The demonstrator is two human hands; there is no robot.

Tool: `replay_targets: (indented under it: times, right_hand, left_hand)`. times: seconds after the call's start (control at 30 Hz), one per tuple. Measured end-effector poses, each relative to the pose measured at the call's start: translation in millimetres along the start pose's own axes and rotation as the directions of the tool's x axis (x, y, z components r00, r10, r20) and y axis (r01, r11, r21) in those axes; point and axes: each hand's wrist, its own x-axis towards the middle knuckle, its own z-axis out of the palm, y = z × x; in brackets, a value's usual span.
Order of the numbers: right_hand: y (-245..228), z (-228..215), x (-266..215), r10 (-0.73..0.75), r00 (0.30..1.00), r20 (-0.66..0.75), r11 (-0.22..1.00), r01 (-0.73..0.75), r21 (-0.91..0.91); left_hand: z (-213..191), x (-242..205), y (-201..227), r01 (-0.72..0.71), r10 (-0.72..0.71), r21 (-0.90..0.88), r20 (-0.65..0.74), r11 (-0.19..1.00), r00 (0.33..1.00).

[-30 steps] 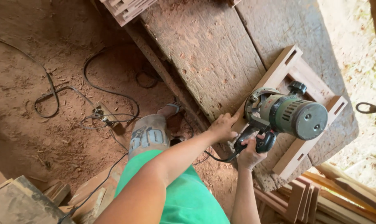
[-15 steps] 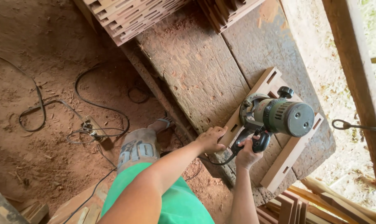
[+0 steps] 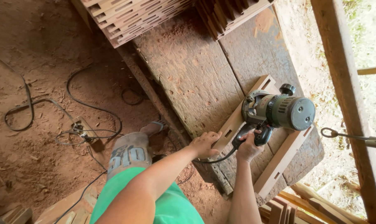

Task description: Use an electric wood router to shape the edges of several wooden frames on a workbench.

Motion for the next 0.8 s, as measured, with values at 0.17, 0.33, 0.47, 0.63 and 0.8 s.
replay_targets:
  times: [0.17, 0.33, 0.47, 0.63, 0.8]
  right_hand:
    - [3, 6, 16, -0.011, 1.000, -0.015, 1.000, 0.011, -0.024]
    - [-3, 18, 35, -0.027, 1.000, 0.007, 0.999, 0.027, -0.041]
    - [0, 23, 51, -0.013, 1.000, -0.001, 1.000, 0.013, -0.006]
    - [1, 27, 67, -0.021, 0.999, 0.024, 1.000, 0.021, -0.009]
    - [11, 28, 87, -0.002, 1.000, 0.029, 1.000, 0.002, 0.020]
  left_hand:
    - [1, 2, 1, -0.022, 0.022, 0.015, -0.009, 1.000, 1.000]
    - [-7, -1, 4, -0.016, 0.016, 0.017, 0.006, 1.000, 1.000]
    - [-21, -12, 13, 0.003, -0.003, -0.002, 0.051, 1.000, 0.999]
    - [-13, -5, 8, 0.020, -0.021, 0.006, 0.057, 1.000, 0.998]
    - [-5, 0, 1, -0.019, 0.019, 0.000, 0.007, 1.000, 1.000]
